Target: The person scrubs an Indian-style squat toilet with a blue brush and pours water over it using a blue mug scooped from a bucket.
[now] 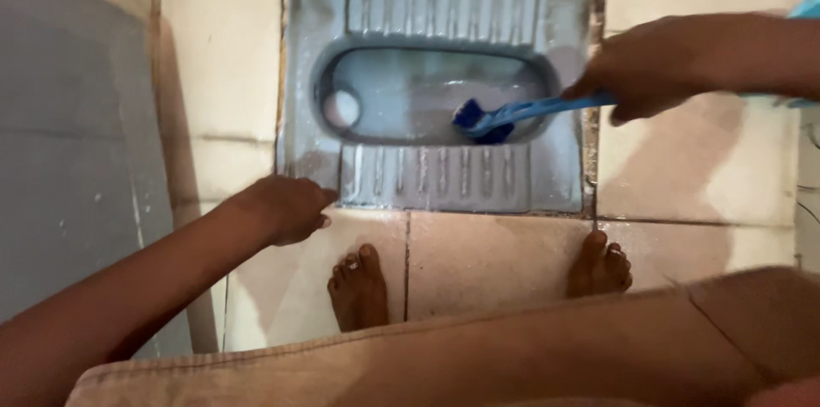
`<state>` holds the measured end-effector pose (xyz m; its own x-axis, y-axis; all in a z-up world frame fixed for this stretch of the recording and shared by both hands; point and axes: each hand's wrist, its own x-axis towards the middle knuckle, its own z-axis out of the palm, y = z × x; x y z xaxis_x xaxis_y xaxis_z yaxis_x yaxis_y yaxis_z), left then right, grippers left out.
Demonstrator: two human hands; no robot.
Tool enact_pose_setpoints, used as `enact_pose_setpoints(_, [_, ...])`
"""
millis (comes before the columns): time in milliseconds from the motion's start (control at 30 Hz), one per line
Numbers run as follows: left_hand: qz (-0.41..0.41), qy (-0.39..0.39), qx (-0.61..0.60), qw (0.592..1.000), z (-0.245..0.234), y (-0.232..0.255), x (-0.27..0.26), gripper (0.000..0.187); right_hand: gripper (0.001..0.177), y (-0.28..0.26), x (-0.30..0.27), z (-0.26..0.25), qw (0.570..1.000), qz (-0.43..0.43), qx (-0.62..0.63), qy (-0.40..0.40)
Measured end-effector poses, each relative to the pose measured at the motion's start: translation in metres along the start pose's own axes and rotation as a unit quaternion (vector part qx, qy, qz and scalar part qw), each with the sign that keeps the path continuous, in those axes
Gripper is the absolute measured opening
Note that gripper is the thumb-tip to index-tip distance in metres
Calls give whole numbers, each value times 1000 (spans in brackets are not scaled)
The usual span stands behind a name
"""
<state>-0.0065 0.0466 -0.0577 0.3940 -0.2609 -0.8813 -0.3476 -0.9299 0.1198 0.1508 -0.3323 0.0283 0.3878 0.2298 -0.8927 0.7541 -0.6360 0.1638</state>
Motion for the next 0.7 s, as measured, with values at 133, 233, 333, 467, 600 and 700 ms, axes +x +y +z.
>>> enact_pose_setpoints(133, [-20,70,-106,992,13,-6,-25,50,74,29,31,13,999,-17,26,-36])
enact_pose_setpoints(233, [-53,107,-136,983,26,-8,-47,53,76,28,72,12,974,-185,118,53])
enact_pose_setpoints(333, [-151,30,-121,981,30,-5,-56,52,80,-22,115,13,927,-292,199,125])
enact_pose_setpoints(467, [-147,-2,-113,983,34,12,-43,49,75,-65,146,21,924,-286,207,145])
enact_pose_setpoints(600, [-99,31,-67,992,34,17,-32,46,72,-25,133,41,831,-428,255,250])
enact_pose_setpoints(700, [-104,82,-159,978,42,10,-32,46,62,51,103,28,961,-103,255,-10])
